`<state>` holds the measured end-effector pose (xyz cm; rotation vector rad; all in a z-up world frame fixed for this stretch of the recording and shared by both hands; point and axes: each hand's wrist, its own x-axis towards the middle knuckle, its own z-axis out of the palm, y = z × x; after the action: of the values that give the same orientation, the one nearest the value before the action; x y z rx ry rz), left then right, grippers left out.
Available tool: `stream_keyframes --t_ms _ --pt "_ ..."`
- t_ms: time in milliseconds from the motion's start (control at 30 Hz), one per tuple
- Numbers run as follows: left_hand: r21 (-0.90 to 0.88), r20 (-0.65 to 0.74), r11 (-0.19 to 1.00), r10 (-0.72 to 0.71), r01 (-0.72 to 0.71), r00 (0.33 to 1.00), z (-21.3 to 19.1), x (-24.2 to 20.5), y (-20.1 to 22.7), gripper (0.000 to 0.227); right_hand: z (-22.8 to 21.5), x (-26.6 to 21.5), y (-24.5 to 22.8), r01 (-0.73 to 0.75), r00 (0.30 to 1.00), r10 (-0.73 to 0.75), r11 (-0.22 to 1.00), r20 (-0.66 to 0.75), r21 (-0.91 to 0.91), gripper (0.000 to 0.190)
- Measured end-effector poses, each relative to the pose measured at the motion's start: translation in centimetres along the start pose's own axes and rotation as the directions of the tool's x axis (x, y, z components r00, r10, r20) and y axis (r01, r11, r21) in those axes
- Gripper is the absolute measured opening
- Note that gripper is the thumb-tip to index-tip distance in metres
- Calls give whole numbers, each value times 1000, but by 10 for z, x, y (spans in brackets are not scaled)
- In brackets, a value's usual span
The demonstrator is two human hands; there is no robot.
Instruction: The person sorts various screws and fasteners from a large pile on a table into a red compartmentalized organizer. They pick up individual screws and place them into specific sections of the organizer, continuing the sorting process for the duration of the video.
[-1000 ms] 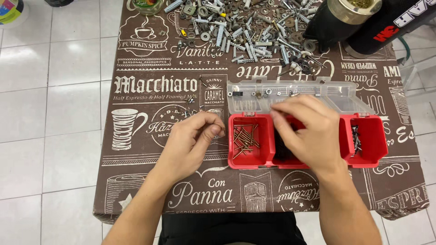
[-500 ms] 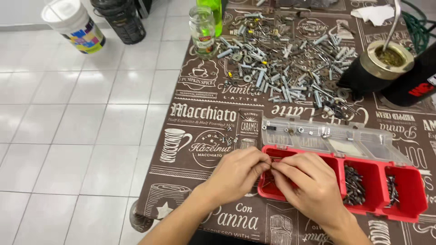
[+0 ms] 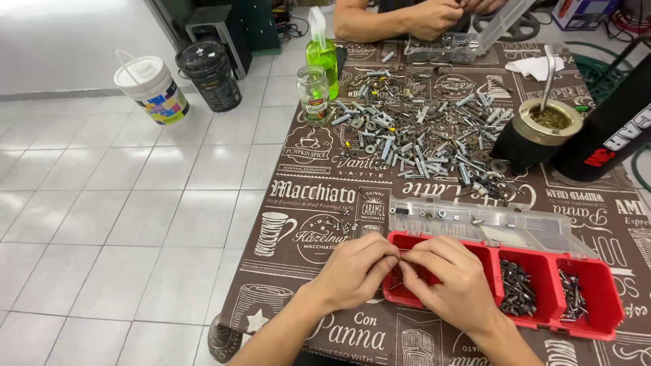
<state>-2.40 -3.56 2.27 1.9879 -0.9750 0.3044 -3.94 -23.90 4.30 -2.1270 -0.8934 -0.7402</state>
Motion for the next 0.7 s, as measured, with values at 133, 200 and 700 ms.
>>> stream_keyframes --t_ms 133,200,700 --pt "-98 36 995 13 -10 999 -5 -1 3 18 0 2 -3 30 999 -29 999 -34 37 8" --pt "-123 47 992 -12 18 999 -6 0 4 19 1 1 -2 41 999 -39 998 -34 55 9" --pt "-195 94 980 -26 44 995 -3 -2 4 24 0 0 1 130 992 -129 989 -17 75 8"
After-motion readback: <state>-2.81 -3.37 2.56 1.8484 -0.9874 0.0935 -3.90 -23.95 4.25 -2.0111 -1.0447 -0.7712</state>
